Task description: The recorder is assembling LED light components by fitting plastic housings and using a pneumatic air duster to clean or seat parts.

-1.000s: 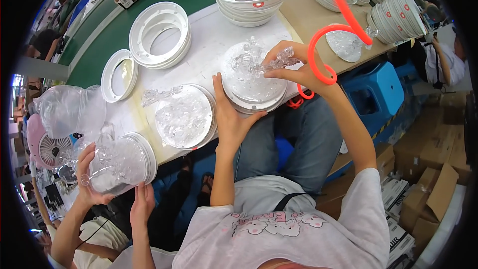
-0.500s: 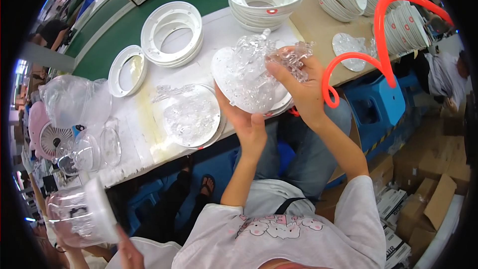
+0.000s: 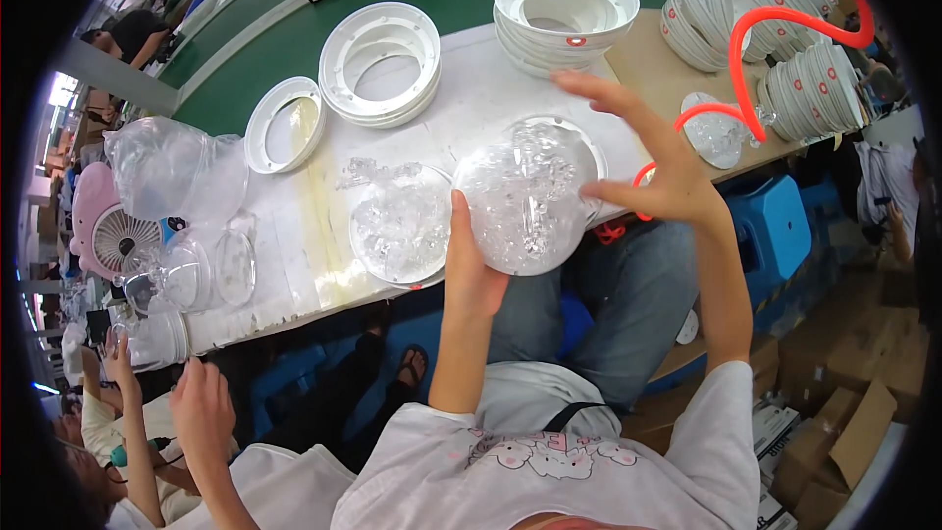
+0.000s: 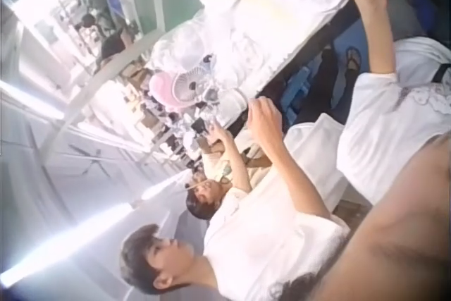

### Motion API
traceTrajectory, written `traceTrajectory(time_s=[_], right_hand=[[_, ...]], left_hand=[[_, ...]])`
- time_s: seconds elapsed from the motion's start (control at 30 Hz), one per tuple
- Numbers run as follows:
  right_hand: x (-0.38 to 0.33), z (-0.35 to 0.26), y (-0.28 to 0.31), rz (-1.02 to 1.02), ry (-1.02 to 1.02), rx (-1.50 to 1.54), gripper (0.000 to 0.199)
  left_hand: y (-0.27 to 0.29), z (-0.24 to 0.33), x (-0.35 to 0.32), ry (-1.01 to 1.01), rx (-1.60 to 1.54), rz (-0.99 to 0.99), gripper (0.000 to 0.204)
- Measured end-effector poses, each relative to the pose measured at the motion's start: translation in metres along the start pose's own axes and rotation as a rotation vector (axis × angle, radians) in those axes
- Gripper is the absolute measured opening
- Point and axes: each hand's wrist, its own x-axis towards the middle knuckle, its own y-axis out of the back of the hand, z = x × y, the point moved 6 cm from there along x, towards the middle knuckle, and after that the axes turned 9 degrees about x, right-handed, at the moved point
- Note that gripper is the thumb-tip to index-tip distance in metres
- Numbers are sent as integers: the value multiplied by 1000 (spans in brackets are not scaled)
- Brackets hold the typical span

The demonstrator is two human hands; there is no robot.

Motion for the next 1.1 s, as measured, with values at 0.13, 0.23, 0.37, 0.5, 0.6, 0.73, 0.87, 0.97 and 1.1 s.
traceTrajectory(time_s=[0.13,0.23,0.37,0.5,0.6,0.73,0.87,0.97,1.1], right_hand=[[13,-29,-26,-242,157,-91,51],[19,-26,-33,-391,118,5,25],[23,-5,-22,-244,31,76,18],[19,18,-1,82,-186,87,17],[13,31,9,171,-284,88,19],[10,39,8,123,-292,0,17],[10,48,2,116,-252,-140,20],[13,52,-1,106,-243,-134,22],[15,60,-4,142,-197,-124,33]], left_hand=[[2,-6,0,207,-4,-130,70],[1,-10,1,235,62,-261,73],[8,-17,10,179,-126,-130,61],[33,-14,-9,-310,285,88,36],[11,-10,-21,-802,1048,3,63],[-1,-24,-8,-842,1316,49,94],[4,-26,1,-830,1230,16,99],[1,-26,3,-813,1277,-12,99],[1,-27,3,-793,1279,46,102]])
